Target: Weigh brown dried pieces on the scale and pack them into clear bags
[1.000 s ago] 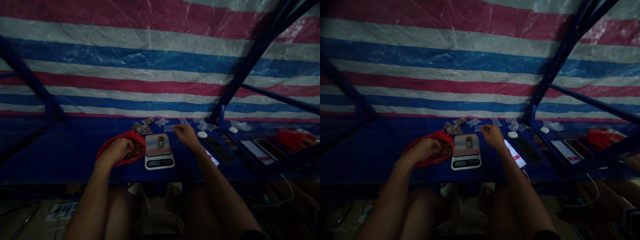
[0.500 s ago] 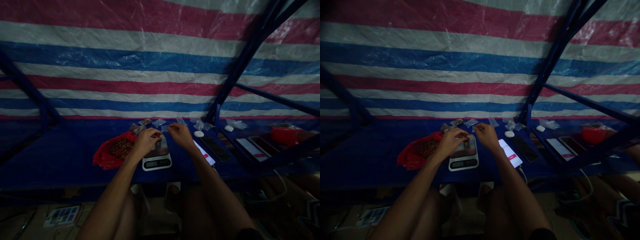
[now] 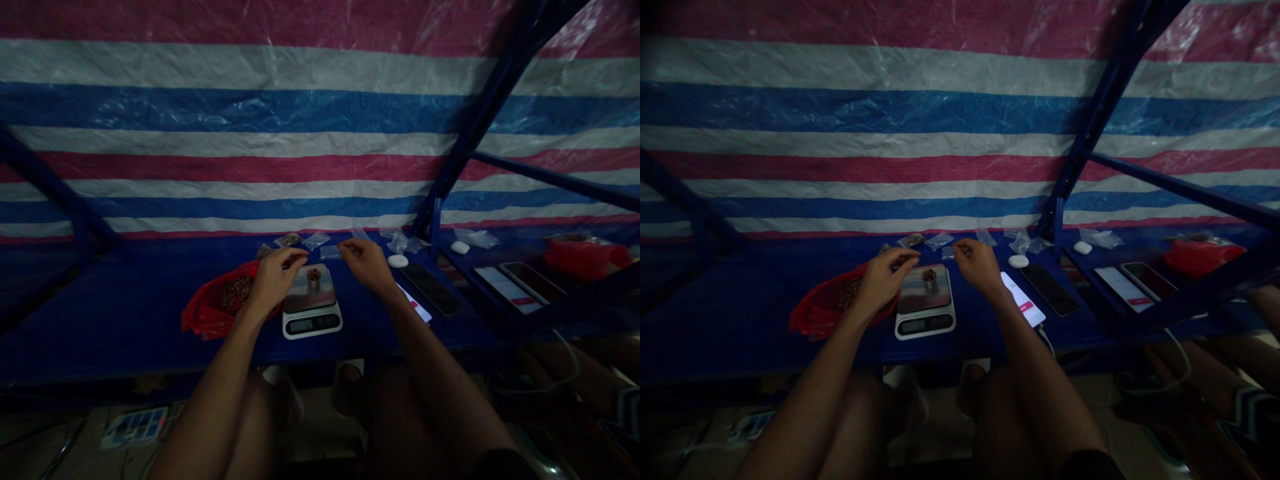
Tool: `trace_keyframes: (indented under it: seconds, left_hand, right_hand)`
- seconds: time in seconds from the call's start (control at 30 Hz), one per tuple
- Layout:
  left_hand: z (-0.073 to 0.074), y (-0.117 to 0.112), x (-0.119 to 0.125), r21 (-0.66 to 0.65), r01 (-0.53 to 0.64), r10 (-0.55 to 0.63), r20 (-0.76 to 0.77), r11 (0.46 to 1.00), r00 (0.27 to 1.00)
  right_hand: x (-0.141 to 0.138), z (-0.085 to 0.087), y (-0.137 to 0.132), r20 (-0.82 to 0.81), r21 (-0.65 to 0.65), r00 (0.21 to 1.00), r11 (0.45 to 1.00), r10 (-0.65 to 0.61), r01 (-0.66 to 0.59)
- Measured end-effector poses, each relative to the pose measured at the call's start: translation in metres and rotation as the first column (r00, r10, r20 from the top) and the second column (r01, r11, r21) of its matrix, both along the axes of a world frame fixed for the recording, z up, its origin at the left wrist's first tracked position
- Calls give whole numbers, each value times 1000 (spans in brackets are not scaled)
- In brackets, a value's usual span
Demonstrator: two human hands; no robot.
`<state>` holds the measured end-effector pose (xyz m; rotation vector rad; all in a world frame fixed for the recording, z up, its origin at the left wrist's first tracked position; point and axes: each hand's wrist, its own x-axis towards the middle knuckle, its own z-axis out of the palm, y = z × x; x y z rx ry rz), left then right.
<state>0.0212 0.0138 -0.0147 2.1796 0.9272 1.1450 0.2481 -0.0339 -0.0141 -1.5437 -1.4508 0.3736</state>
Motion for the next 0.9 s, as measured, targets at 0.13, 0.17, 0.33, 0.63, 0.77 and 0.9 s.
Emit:
trace_keyframes:
  seconds: [0.13, 0.17, 0.33, 0.63, 0.77, 0.9]
  left_hand:
    - [0, 2, -14, 5, -71, 71, 6, 997, 997]
    - [-2, 3, -17, 4, -75, 75, -1, 997, 997]
    - [-12, 7, -23, 14, -93, 94, -27, 996, 995]
    - [-27, 5, -26, 24, -97, 99, -86, 995, 991]
    - [-28, 8, -29, 53, -121, 124, -54, 991, 991]
    - [-16, 13, -20, 145, -166, 166, 12, 976, 986]
  right_hand:
    - [13, -11, 14, 66, -35, 998, 999, 14, -12]
    - [16, -14, 21, 110, -43, 994, 999, 23, -19]
    - [22, -19, 83, 288, -222, 957, 971, -25, 92]
    - [17, -42, 159, 335, -386, 941, 905, -43, 179]
    - [14, -36, 150, 331, -338, 943, 930, -26, 144]
    - [6, -11, 125, 317, -212, 948, 974, -3, 74]
